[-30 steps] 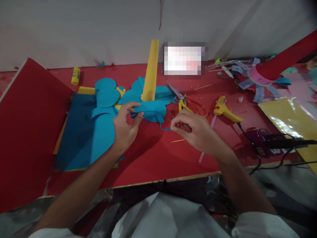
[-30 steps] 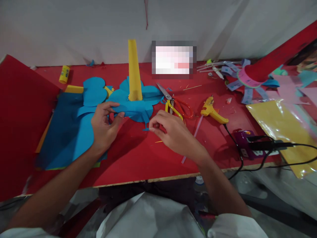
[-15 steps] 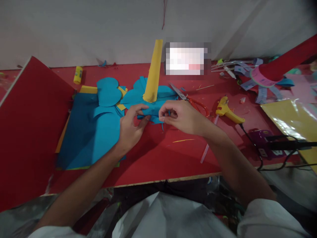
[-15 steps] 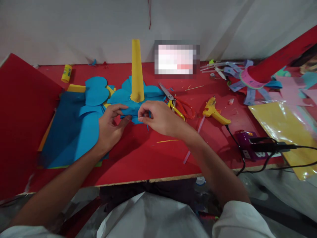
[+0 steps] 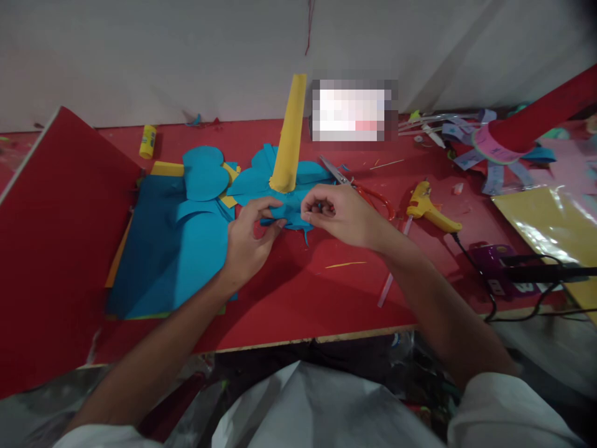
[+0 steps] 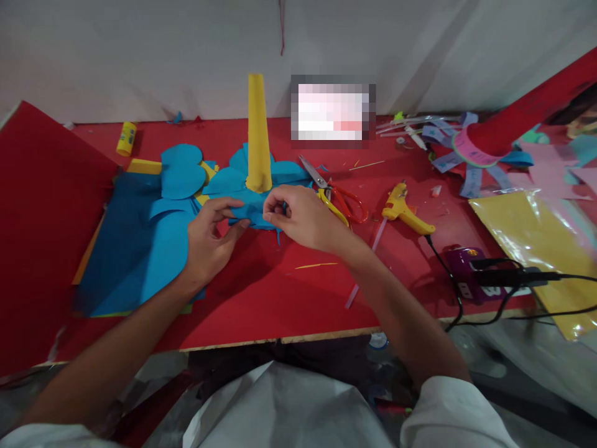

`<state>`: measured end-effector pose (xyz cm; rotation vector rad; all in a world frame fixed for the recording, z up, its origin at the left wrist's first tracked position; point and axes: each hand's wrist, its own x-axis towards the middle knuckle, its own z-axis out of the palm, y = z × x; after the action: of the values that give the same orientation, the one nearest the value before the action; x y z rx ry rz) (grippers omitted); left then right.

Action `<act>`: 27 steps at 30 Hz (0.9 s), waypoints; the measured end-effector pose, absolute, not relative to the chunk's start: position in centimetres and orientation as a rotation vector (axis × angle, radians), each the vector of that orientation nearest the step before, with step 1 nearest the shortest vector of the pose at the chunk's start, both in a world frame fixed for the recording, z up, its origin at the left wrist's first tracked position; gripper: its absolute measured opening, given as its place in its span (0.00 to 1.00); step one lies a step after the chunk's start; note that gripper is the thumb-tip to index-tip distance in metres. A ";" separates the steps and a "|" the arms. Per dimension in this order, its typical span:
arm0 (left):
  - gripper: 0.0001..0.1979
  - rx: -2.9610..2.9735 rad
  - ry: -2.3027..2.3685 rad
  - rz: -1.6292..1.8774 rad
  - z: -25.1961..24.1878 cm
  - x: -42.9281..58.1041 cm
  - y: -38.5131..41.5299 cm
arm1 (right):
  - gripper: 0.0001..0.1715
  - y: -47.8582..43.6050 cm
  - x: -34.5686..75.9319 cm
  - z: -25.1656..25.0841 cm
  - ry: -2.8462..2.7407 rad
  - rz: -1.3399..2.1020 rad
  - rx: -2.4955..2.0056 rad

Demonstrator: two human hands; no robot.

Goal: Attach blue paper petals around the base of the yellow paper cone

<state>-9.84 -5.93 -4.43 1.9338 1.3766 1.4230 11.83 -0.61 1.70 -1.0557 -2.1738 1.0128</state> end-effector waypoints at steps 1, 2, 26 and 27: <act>0.13 1.929 1.380 1.419 -4.4 -9.8 -5.9 | 0.05 -0.6 11.8 1.7 -2.171 1.013 -1.062; 0.13 1.924 1.383 1.414 -4.4 -9.8 -6.0 | 0.04 -0.7 11.7 1.6 -2.165 1.010 -1.070; 0.14 1.886 1.334 1.453 -4.3 -9.6 -6.1 | 0.04 -1.0 11.4 1.0 -2.033 1.027 -1.102; 0.15 1.888 1.339 1.452 -4.3 -9.6 -6.1 | 0.04 -1.0 11.4 1.0 -2.035 1.030 -1.101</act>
<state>-9.56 -6.06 -4.29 1.8876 1.3388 1.4524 11.40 -1.00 0.97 -1.1012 -2.0350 1.0296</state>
